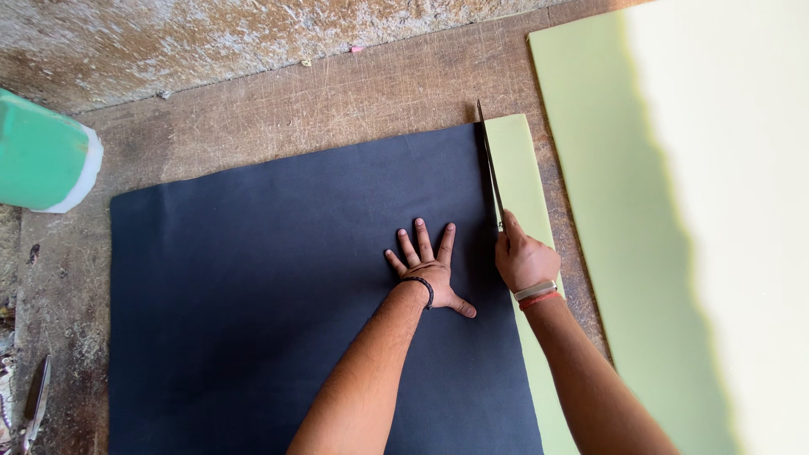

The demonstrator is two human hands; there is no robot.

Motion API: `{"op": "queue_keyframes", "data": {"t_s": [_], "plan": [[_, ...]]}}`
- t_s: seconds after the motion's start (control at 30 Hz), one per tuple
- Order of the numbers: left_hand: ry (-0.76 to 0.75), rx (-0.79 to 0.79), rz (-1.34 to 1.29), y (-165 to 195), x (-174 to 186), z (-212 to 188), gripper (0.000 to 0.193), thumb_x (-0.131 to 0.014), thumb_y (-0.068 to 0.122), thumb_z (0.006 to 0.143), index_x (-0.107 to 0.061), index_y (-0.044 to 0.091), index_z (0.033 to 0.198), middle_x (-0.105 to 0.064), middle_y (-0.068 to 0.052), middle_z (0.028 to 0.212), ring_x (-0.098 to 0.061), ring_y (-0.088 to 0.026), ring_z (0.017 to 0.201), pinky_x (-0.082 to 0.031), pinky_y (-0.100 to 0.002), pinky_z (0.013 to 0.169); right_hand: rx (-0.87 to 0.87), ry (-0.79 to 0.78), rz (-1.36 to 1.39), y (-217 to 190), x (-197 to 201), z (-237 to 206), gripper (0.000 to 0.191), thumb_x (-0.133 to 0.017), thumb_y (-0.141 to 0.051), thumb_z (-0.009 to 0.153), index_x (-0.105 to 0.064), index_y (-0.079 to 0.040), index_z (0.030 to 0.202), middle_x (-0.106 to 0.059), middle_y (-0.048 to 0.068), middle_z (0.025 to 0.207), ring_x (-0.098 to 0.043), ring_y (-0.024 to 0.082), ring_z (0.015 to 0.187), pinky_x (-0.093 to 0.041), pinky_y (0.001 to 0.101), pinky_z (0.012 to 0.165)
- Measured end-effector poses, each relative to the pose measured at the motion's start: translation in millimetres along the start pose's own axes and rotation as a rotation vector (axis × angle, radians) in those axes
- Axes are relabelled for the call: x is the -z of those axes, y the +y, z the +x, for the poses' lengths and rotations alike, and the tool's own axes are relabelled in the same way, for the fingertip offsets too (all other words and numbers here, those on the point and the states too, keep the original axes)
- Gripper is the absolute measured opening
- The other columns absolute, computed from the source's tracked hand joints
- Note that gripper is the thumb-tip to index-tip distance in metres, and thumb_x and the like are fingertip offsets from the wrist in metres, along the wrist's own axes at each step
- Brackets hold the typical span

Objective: The person holds a spray gun with a blue hose and sprays adhesive onto a sheet of yellow foam on a workbench. They lay a dark fabric sheet over the foam, unfold and smooth it flat with both hands, then use a long blade to trim excess fabric along the edges and peel the trimmed strip away.

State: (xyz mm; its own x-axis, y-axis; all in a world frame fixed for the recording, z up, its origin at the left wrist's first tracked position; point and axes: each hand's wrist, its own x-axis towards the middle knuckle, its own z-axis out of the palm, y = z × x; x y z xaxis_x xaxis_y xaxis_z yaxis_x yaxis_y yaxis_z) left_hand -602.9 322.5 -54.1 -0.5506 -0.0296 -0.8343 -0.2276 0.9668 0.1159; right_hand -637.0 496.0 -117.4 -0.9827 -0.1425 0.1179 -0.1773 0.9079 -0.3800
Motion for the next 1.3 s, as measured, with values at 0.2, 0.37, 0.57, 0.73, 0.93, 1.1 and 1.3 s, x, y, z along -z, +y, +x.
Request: {"op": "queue_keyframes", "data": {"t_s": [0.2,0.37,0.57,0.73,0.93,1.1,1.3], "plan": [[-0.001,-0.002,-0.002,-0.3,-1.5,-1.3,0.166,-0.090,0.072,0.052,0.033,0.034,0.158,0.044,-0.025,0.160,0.036,-0.053,0.147,0.010,-0.078,0.114,-0.020,-0.055,-0.020,-0.8,4.0,-19.4,0.039,-0.058,-0.025,0.099,-0.064,-0.022,0.137,-0.071,0.009,0.066,-0.070,0.028,0.056,-0.056,0.0420,0.053],[0.025,0.000,0.004,0.8,-3.1,-3.3,0.166,-0.090,0.072,0.054,0.033,0.034,0.158,0.045,-0.024,0.160,0.035,-0.053,0.148,0.009,-0.078,0.115,-0.036,-0.029,0.010,0.3,6.7,-44.8,0.040,-0.059,-0.026,0.097,-0.064,-0.023,0.136,-0.072,0.009,0.067,-0.071,0.029,0.057,-0.056,0.0426,0.054],[0.015,0.011,0.012,1.5,-4.5,-4.1,0.166,-0.090,0.073,0.053,0.033,0.034,0.158,0.044,-0.025,0.160,0.035,-0.053,0.148,0.008,-0.078,0.115,-0.037,-0.066,-0.008,2.1,-1.6,-39.5,0.040,-0.060,-0.026,0.099,-0.063,-0.021,0.139,-0.072,0.010,0.067,-0.070,0.029,0.055,-0.056,0.0426,0.052],[0.035,0.004,0.015,0.9,-6.1,-4.5,0.165,-0.090,0.073,0.054,0.033,0.033,0.158,0.043,-0.024,0.161,0.035,-0.053,0.148,0.008,-0.078,0.115,-0.031,-0.010,0.036,7.6,6.9,-89.5,0.043,-0.060,-0.025,0.096,-0.062,-0.021,0.138,-0.072,0.009,0.068,-0.069,0.028,0.054,-0.056,0.0427,0.051],[0.041,0.004,0.014,1.0,-11.6,-3.8,0.164,-0.089,0.073,0.056,0.034,0.033,0.157,0.044,-0.024,0.161,0.035,-0.053,0.148,0.007,-0.078,0.115,-0.024,-0.015,0.038,12.2,-0.4,-83.5,0.038,-0.061,-0.024,0.099,-0.065,-0.021,0.137,-0.071,0.010,0.067,-0.069,0.029,0.056,-0.056,0.0422,0.053],[0.056,-0.006,0.025,2.6,-18.2,-3.8,0.163,-0.089,0.073,0.057,0.034,0.033,0.157,0.043,-0.025,0.160,0.035,-0.054,0.148,0.007,-0.078,0.116,-0.040,-0.027,0.050,19.8,36.8,-198.1,0.041,-0.062,-0.023,0.096,-0.065,-0.021,0.136,-0.071,0.008,0.066,-0.068,0.027,0.053,-0.055,0.0405,0.052],[0.097,0.000,0.031,5.2,-25.0,-2.2,0.163,-0.089,0.073,0.057,0.034,0.034,0.156,0.043,-0.026,0.160,0.034,-0.055,0.148,0.006,-0.078,0.116,-0.065,-0.080,0.037,28.9,35.8,-208.5,0.041,-0.062,-0.024,0.098,-0.064,-0.021,0.139,-0.069,0.006,0.062,-0.067,0.025,0.051,-0.055,0.0396,0.052]]}}
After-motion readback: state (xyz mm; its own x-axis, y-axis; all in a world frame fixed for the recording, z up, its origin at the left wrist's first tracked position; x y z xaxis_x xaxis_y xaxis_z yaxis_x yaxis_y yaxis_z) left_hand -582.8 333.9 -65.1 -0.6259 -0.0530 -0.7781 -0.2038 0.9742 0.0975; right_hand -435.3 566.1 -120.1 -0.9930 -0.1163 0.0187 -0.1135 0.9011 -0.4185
